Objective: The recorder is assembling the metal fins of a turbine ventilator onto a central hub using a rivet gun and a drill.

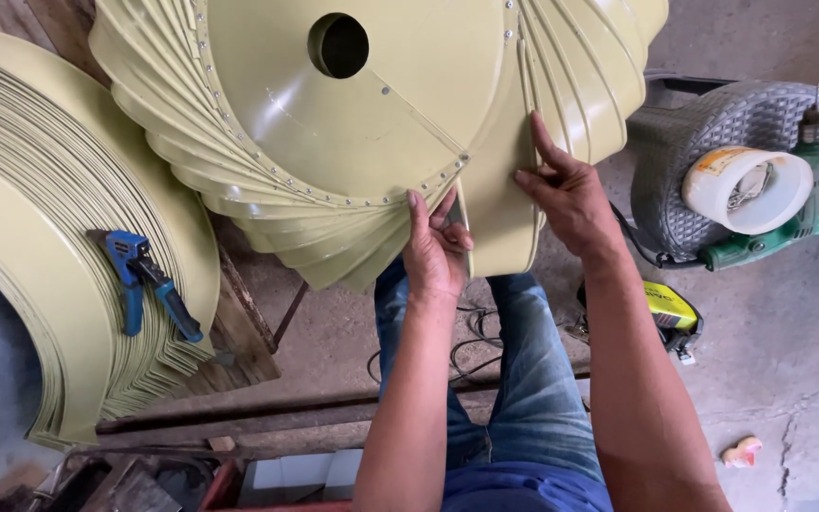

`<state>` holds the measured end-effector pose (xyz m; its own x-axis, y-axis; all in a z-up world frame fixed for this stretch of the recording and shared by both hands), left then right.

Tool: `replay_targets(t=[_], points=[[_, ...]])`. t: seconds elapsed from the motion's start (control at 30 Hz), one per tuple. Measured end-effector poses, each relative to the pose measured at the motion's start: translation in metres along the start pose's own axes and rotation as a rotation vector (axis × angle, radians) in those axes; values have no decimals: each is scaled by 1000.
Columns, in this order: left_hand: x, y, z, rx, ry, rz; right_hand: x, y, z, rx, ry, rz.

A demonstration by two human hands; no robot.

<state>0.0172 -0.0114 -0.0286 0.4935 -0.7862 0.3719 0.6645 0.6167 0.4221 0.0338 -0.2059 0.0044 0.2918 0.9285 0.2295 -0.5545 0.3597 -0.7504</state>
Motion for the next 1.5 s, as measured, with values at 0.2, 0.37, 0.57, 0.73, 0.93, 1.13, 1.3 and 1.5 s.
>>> replay_targets(t=[0.2,0.37,0.57,0.73,0.93,1.13,1.3,1.5], points=[[1,3,2,23,-51,-27,-1,-2,-3,30,7,23],[-5,1,-2,-20,-59,-36,-1,-3,2,-2,31,93],[1,3,0,30,-44,-81,17,4,20,-57,191,108],[0,1,0,48,-30,-88,30,14,29,-172,455,417],[3,1,-1,116,-54,-114,-15,47,35,-268,518,300],[8,5,1,137,-48,-123,-46,51,14,-55,295,167],[-5,-3,-3,114,-64,-127,-58,46,5,73,220,135],[-1,-1,-1,56,-68,-75,-56,47,7,33,165,26]])
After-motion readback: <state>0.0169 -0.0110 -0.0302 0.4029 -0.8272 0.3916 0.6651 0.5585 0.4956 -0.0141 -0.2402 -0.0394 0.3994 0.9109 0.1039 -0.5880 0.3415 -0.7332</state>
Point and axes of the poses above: each hand's wrist, its own z-axis away from the middle knuckle, its own x-axis out of the palm, y = z × x, the point moved 1 cm from there along -z, towards the middle knuckle, and after that the axes turned 12 degrees about -z, right-handed, at the moved point
